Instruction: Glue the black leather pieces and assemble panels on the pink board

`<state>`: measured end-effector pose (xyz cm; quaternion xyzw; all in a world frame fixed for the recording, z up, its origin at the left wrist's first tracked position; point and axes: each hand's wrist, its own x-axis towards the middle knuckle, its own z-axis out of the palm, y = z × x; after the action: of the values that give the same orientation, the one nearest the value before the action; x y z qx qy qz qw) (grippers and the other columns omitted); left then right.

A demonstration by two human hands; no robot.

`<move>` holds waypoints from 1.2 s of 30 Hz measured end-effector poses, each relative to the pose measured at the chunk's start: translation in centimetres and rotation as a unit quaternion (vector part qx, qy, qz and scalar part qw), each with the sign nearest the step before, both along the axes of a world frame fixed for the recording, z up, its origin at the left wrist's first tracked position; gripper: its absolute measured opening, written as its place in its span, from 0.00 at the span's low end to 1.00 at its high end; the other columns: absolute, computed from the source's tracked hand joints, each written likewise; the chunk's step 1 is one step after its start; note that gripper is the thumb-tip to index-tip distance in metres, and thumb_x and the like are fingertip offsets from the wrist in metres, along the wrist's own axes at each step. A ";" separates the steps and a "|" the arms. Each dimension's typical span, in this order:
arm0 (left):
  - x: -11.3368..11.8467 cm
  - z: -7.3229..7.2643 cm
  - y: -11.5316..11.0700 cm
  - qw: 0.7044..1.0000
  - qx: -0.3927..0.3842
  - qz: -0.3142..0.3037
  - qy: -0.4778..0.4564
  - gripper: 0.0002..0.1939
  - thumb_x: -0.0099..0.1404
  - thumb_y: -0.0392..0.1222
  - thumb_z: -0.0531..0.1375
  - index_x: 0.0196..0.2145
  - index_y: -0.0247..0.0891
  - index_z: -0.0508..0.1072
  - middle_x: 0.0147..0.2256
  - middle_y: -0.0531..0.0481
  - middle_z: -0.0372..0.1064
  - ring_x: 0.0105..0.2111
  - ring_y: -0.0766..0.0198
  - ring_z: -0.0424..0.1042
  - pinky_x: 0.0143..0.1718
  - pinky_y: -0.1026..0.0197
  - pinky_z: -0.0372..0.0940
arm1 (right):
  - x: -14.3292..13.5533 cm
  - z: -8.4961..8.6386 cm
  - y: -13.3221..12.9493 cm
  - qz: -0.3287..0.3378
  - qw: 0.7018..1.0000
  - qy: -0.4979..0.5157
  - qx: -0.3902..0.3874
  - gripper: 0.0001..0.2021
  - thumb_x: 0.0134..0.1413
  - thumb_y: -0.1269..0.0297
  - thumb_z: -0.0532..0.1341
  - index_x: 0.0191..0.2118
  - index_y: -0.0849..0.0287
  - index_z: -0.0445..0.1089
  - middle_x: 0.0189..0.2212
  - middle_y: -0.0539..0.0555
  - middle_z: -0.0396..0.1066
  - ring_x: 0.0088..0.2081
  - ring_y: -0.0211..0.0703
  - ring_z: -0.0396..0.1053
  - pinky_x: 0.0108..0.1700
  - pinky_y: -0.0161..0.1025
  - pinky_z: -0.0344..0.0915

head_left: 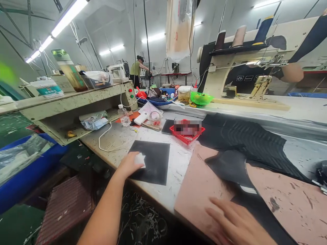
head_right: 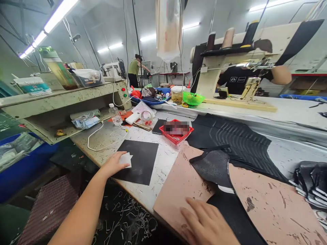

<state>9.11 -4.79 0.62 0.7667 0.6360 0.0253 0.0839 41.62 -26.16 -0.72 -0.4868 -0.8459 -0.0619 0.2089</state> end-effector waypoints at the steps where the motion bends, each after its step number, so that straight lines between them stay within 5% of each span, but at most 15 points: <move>1: 0.1 0.1 -0.1 1.000 -0.007 -0.022 0.006 0.26 0.54 0.43 0.60 0.51 0.34 0.64 0.52 0.43 0.62 0.51 0.56 0.63 0.52 0.58 0.57 | -1.7 0.8 1.3 0.019 0.999 -0.009 -0.035 0.12 0.49 0.64 0.59 0.43 0.51 0.69 0.43 0.54 0.72 0.39 0.48 0.71 0.39 0.41 0.68; 5: 0.5 0.4 -0.8 0.996 -0.018 -0.081 0.044 0.21 0.52 0.36 0.58 0.46 0.36 0.68 0.48 0.44 0.66 0.46 0.54 0.67 0.47 0.56 0.61 | -7.4 1.7 6.5 0.054 0.979 -0.010 -0.196 0.11 0.53 0.69 0.55 0.42 0.56 0.70 0.49 0.56 0.68 0.47 0.49 0.66 0.48 0.44 0.63; 9: 0.5 0.1 -1.2 0.991 0.002 -0.110 0.075 0.25 0.52 0.32 0.55 0.49 0.39 0.66 0.44 0.44 0.68 0.40 0.53 0.70 0.40 0.55 0.64 | -10.7 0.7 9.8 0.069 0.966 -0.034 -0.247 0.18 0.54 0.65 0.57 0.51 0.63 0.64 0.55 0.61 0.61 0.52 0.51 0.62 0.52 0.44 0.58; 12: -0.2 -0.4 -1.0 0.991 0.020 -0.109 0.079 0.23 0.52 0.30 0.53 0.46 0.41 0.68 0.38 0.46 0.71 0.37 0.56 0.71 0.38 0.58 0.64 | -11.9 0.4 10.7 0.048 0.965 -0.053 -0.253 0.15 0.56 0.64 0.55 0.48 0.63 0.66 0.49 0.60 0.67 0.47 0.51 0.65 0.49 0.44 0.60; 20: -5.4 1.1 1.1 0.992 0.103 0.059 0.031 0.18 0.60 0.33 0.44 0.44 0.34 0.67 0.37 0.44 0.71 0.36 0.59 0.72 0.38 0.62 0.64 | -12.5 0.6 10.8 0.012 0.967 -0.066 -0.247 0.08 0.57 0.65 0.54 0.39 0.60 0.68 0.38 0.56 0.70 0.41 0.49 0.67 0.43 0.44 0.61; 23: -5.4 0.7 0.3 0.994 0.059 -0.096 -0.009 0.15 0.57 0.36 0.51 0.42 0.37 0.68 0.40 0.47 0.70 0.40 0.61 0.70 0.41 0.64 0.64 | -12.7 0.7 11.0 0.006 0.964 -0.069 -0.255 0.08 0.57 0.65 0.54 0.37 0.60 0.68 0.37 0.55 0.70 0.40 0.49 0.67 0.42 0.44 0.60; 26: -4.3 0.0 -0.5 0.969 0.030 -0.241 0.045 0.10 0.56 0.34 0.53 0.36 0.38 0.70 0.39 0.46 0.70 0.41 0.59 0.68 0.43 0.60 0.63 | -12.7 0.4 11.2 0.003 0.968 -0.065 -0.244 0.08 0.58 0.64 0.54 0.37 0.60 0.68 0.36 0.55 0.69 0.40 0.48 0.66 0.41 0.43 0.60; 31: -3.1 -0.3 -0.4 0.953 0.027 -0.257 0.156 0.10 0.58 0.30 0.50 0.27 0.36 0.70 0.30 0.45 0.70 0.31 0.60 0.70 0.31 0.62 0.63 | -12.8 -0.3 11.3 0.006 0.975 -0.054 -0.214 0.08 0.57 0.63 0.54 0.38 0.59 0.67 0.34 0.54 0.69 0.38 0.47 0.66 0.39 0.41 0.59; 36: -3.1 0.4 0.5 0.966 0.053 -0.213 0.139 0.11 0.58 0.33 0.49 0.27 0.37 0.71 0.29 0.45 0.71 0.30 0.58 0.71 0.29 0.61 0.62 | -12.8 -0.1 11.0 0.003 0.977 -0.057 -0.205 0.10 0.57 0.62 0.54 0.42 0.58 0.67 0.35 0.55 0.68 0.39 0.48 0.66 0.39 0.43 0.59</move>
<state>6.04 -4.30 0.98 0.8837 0.4614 -0.0663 -0.0425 28.82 -15.12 -0.87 -0.5128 -0.8523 0.0861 0.0566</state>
